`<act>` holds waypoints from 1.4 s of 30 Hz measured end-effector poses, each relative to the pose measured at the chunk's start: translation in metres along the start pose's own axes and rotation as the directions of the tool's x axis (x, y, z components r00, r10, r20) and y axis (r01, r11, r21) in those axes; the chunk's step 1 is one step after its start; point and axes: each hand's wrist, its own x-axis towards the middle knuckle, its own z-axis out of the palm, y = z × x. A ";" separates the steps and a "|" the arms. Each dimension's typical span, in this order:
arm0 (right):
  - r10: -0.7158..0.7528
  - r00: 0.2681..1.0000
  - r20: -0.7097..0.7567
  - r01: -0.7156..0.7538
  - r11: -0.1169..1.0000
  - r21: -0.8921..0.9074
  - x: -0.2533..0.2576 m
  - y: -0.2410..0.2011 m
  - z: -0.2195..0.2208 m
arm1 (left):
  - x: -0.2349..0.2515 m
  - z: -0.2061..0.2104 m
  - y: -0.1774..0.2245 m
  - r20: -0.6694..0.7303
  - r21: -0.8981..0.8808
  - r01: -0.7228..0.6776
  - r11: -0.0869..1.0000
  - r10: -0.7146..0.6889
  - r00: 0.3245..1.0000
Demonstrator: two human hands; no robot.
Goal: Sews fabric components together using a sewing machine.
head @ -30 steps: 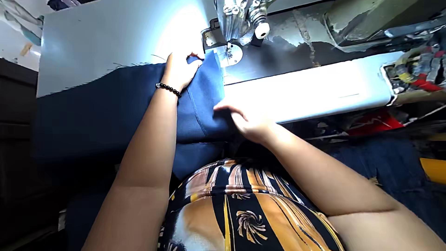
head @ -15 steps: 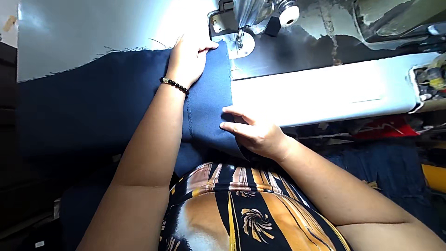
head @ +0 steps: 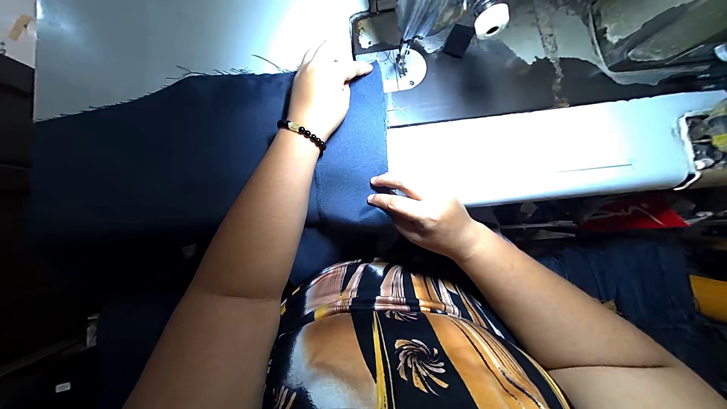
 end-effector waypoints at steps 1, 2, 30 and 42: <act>0.001 1.000 -0.001 -0.001 1.000 0.003 0.000 0.000 0.000 | 0.000 0.000 0.001 0.004 0.006 0.003 1.000 -0.003 1.000; -0.001 1.000 -0.001 0.001 1.000 0.007 0.001 0.000 0.000 | 0.001 0.001 0.002 0.003 0.016 0.003 1.000 -0.003 1.000; 0.184 0.983 0.023 -0.185 0.983 0.022 -0.027 -0.006 -0.032 | -0.024 0.022 0.065 0.306 0.181 0.033 0.983 -0.088 0.948; 0.246 0.969 0.019 -0.246 0.969 0.011 -0.024 0.015 -0.067 | -0.019 0.022 0.064 0.301 0.191 0.037 0.981 -0.094 0.949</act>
